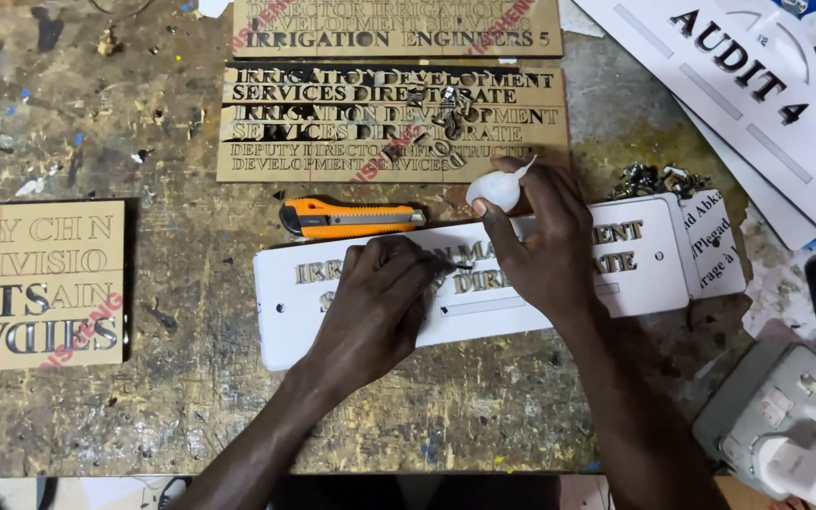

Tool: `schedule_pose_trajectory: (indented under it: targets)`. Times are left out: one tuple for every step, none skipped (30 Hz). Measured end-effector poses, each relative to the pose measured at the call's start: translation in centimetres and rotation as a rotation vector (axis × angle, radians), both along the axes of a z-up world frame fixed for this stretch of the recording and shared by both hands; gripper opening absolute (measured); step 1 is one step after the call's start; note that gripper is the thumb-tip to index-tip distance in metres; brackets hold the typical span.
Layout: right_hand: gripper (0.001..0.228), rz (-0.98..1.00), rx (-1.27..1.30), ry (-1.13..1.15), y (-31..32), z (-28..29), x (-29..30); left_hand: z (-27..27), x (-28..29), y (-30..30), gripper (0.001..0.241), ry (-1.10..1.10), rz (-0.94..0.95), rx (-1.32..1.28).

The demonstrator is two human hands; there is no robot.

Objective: Applying glue to laser-cut letters and placing them onto a sign board for assembly.

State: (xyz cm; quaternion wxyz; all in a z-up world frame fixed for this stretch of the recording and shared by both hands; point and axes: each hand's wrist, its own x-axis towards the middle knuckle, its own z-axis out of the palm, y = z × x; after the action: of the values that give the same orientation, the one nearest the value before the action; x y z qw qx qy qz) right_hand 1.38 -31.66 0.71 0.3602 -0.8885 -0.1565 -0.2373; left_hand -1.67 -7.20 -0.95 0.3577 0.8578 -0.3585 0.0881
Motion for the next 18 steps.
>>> schedule_pose_trajectory:
  targets:
    - [0.032, 0.002, 0.0, 0.001, 0.0, 0.0, 0.0, 0.1, -0.1, 0.0, 0.044, 0.001, 0.002, 0.0]
    - [0.032, 0.001, -0.008, -0.005, 0.0, 0.0, 0.0, 0.2, -0.2, 0.0, 0.041, -0.02, 0.032, -0.016]
    - [0.032, 0.0, -0.016, -0.011, 0.0, 0.0, 0.0, 0.2, -0.3, 0.0, 0.038, -0.041, 0.062, -0.031]
    - [0.032, 0.003, -0.015, -0.011, 0.1, 0.1, 0.1, 0.3, -0.4, 0.0, 0.038, -0.041, 0.064, -0.031]
    - [0.031, 0.007, -0.024, -0.013, 0.1, 0.1, 0.1, 0.3, -0.5, -0.1, 0.038, -0.084, 0.121, 0.034]
    - [0.031, 0.011, -0.034, -0.015, 0.1, 0.2, 0.1, 0.3, -0.6, -0.1, 0.042, -0.126, 0.178, 0.099]
    - [0.031, 0.012, -0.035, -0.013, -0.1, -0.5, 0.1, 0.2, -0.7, -0.2, 0.042, -0.123, 0.178, 0.098]
    - [0.039, 0.018, 0.028, -0.006, -0.2, -1.1, 0.1, 0.1, -0.8, -0.3, 0.043, -0.132, 0.204, 0.15]
    - [0.051, 0.027, 0.092, 0.0, -0.3, -1.7, 0.2, 0.0, -0.9, -0.4, 0.045, -0.141, 0.231, 0.204]
    - [0.051, 0.03, 0.092, 0.002, -0.4, -2.0, 0.3, 0.1, -0.8, -0.4, 0.045, -0.14, 0.233, 0.204]
    - [0.059, 0.008, 0.144, -0.009, -0.5, -2.3, 0.3, 0.1, -0.7, -0.3, 0.044, -0.165, 0.244, 0.185]
    - [0.069, -0.013, 0.197, -0.021, -0.7, -2.6, 0.3, 0.2, -0.7, -0.3, 0.043, -0.19, 0.255, 0.166]
    - [0.069, -0.013, 0.197, -0.022, -0.7, -2.4, 0.3, 0.3, -0.6, -0.3, 0.043, -0.192, 0.254, 0.166]
    - [0.063, -0.01, 0.242, -0.013, -0.6, -2.1, 0.2, 0.3, -0.5, -0.3, 0.04, -0.167, 0.245, 0.163]
    - [0.06, 0.0, 0.288, -0.001, -0.5, -1.9, 0.1, 0.4, -0.6, -0.3, 0.037, -0.141, 0.24, 0.161]
    - [0.06, 0.004, 0.29, 0.0, -0.2, -1.4, 0.1, 0.2, -0.6, -0.2, 0.037, -0.141, 0.245, 0.164]
    - [0.061, -0.026, 0.344, 0.037, 0.1, -0.9, -0.1, 0.0, -0.6, -0.1, 0.036, -0.113, 0.223, 0.16]
    - [0.063, -0.057, 0.398, 0.074, 0.4, -0.4, -0.3, -0.2, -0.6, 0.0, 0.034, -0.086, 0.201, 0.156]
